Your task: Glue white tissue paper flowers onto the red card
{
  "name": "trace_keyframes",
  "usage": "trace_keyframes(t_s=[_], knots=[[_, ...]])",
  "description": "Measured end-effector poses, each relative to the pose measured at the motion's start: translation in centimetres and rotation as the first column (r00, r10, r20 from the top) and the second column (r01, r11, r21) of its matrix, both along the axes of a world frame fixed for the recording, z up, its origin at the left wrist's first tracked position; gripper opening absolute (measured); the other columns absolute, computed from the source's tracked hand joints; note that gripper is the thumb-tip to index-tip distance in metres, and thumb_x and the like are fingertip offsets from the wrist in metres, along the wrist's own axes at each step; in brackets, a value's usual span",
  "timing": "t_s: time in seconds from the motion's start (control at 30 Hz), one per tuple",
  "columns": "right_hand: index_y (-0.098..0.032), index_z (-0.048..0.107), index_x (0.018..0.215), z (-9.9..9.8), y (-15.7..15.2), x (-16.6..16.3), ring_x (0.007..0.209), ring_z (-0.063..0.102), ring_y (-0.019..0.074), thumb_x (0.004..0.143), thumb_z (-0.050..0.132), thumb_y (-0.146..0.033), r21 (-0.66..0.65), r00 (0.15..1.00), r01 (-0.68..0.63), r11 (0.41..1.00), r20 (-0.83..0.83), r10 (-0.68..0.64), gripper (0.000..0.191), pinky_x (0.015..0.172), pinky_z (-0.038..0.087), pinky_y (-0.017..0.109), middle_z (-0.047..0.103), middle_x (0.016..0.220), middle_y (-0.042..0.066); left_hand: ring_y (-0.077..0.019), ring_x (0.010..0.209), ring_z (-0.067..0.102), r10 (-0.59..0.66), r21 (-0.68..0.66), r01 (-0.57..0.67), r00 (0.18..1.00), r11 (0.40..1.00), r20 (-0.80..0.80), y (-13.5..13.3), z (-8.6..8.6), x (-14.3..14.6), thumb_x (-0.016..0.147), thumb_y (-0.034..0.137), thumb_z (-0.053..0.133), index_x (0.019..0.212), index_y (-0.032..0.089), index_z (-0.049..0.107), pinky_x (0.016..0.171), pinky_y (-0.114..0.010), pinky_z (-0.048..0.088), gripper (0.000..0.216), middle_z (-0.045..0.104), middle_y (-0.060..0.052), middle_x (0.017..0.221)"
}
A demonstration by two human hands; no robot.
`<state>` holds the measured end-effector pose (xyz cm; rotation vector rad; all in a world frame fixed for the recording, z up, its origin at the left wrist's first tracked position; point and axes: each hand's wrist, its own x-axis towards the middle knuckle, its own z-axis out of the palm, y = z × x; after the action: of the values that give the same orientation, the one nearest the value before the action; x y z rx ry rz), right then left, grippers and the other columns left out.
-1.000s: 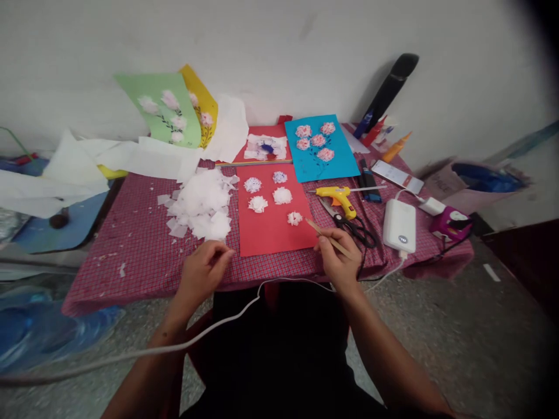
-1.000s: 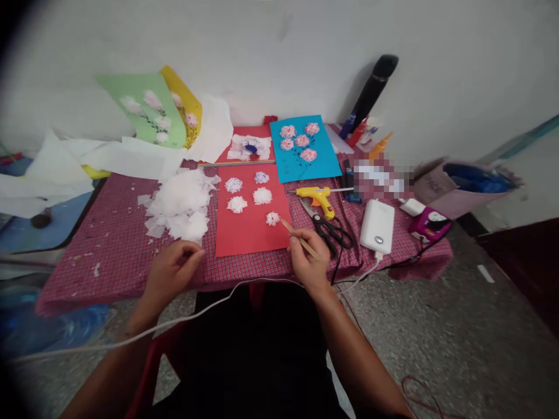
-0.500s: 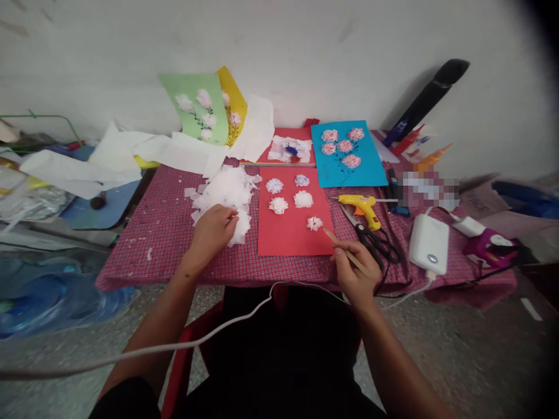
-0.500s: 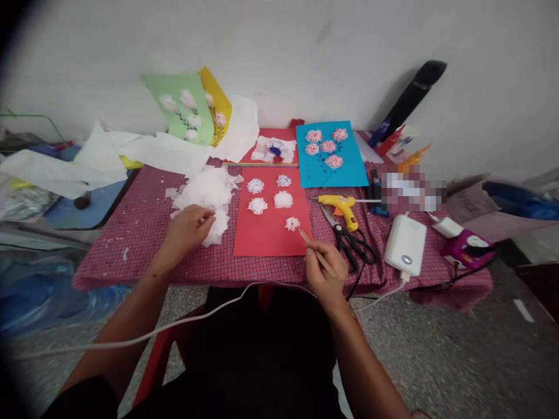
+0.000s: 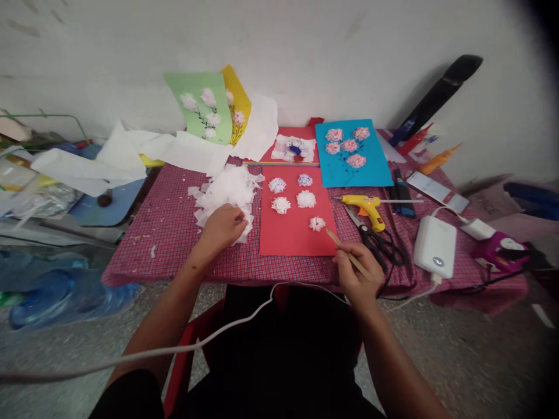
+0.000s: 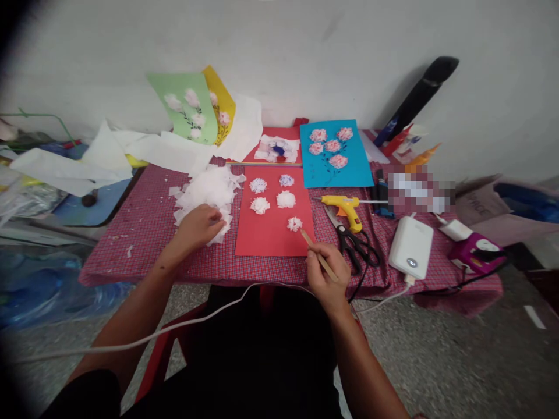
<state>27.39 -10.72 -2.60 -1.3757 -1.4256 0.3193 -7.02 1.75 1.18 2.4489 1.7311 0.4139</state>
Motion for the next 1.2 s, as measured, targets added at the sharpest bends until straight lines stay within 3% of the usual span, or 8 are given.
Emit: trace_keyframes(t_s=[0.23,0.53,0.63,0.7,0.8,0.93,1.03,1.2], knots=[[-0.029,0.071,0.118,1.4,1.1,-1.2,0.099,0.075,0.0243,0.096,0.061,-0.02,-0.01,0.904,-0.322,0.947,0.295,0.31,0.026,0.088,0.062,0.042,0.077,0.113,0.008,-0.0221,0.081,0.062,0.027,0.003,-0.029,0.96,1.0,0.28,-1.1,1.3,1.3,0.089,0.034,0.061,0.079,0.02,0.067,0.079,-0.037,0.049,0.018,0.07,-0.006,0.084],[-0.015,0.056,0.146,3.7,4.3,-8.5,0.106,0.064,0.0293,0.096,0.054,-0.013,-0.284,0.574,-0.38,0.88,0.674,0.465,0.051,0.095,0.053,0.045,0.071,0.131,0.016,-0.0142,0.07,0.058,0.069,-0.153,0.065,0.675,0.986,0.735,0.0,2.4,7.1,0.086,0.039,0.068,0.086,0.019,0.069,0.067,-0.027,0.047,0.02,0.068,0.001,0.077],[-0.017,0.059,0.143,5.1,5.2,-4.8,0.107,0.066,0.0284,0.095,0.052,-0.012,-0.239,0.656,-0.27,0.933,0.663,0.36,0.049,0.094,0.053,0.043,0.072,0.128,0.014,-0.0143,0.072,0.059,0.01,-0.161,0.156,0.687,0.975,0.726,1.4,2.6,9.0,0.086,0.038,0.068,0.084,0.019,0.068,0.068,-0.028,0.047,0.019,0.068,0.0,0.078],[-0.017,0.068,0.128,6.0,6.3,0.0,0.102,0.067,0.0295,0.096,0.052,-0.018,-0.155,0.758,-0.001,0.988,0.645,0.101,0.035,0.092,0.053,0.044,0.074,0.118,0.016,-0.0138,0.07,0.058,-0.006,-0.174,0.19,0.692,0.966,0.722,2.3,2.7,10.0,0.086,0.037,0.068,0.082,0.019,0.068,0.065,-0.028,0.045,0.018,0.067,0.0,0.076],[-0.013,0.072,0.113,6.6,8.4,7.1,0.095,0.07,0.033,0.093,0.061,-0.032,-0.203,0.716,0.353,0.913,0.687,-0.124,0.03,0.083,0.053,0.044,0.075,0.107,0.021,-0.013,0.065,0.055,0.003,-0.162,0.192,0.635,0.968,0.772,3.4,2.3,11.0,0.086,0.037,0.068,0.08,0.019,0.066,0.061,-0.027,0.043,0.018,0.063,0.001,0.072],[-0.012,0.074,0.108,5.8,10.8,10.6,0.086,0.073,0.0322,0.089,0.064,-0.033,-0.502,0.709,0.386,0.774,0.698,0.099,0.03,0.074,0.051,0.038,0.077,0.102,0.022,-0.0125,0.064,0.051,0.025,-0.124,0.137,0.565,0.983,0.825,3.7,0.9,11.2,0.087,0.037,0.067,0.078,0.02,0.063,0.06,-0.027,0.042,0.02,0.059,0.002,0.069],[-0.013,0.073,0.109,5.0,11.5,10.4,0.087,0.074,0.0317,0.088,0.063,-0.034,-0.566,0.745,0.407,0.717,0.66,0.098,0.032,0.073,0.05,0.037,0.078,0.103,0.021,-0.0123,0.066,0.054,0.009,-0.117,0.15,0.579,0.982,0.815,3.2,0.1,11.0,0.088,0.035,0.067,0.081,0.02,0.065,0.064,-0.027,0.044,0.017,0.061,0.001,0.073],[-0.014,0.071,0.101,4.6,11.0,10.9,0.078,0.071,0.0279,0.086,0.061,-0.039,-0.514,0.856,0.349,0.784,0.515,-0.043,0.031,0.067,0.049,0.035,0.077,0.092,0.016,-0.0129,0.069,0.058,-0.033,-0.162,0.278,0.585,0.947,0.811,2.4,0.1,11.0,0.09,0.036,0.067,0.085,0.02,0.066,0.066,-0.028,0.047,0.017,0.065,0.0,0.074]])
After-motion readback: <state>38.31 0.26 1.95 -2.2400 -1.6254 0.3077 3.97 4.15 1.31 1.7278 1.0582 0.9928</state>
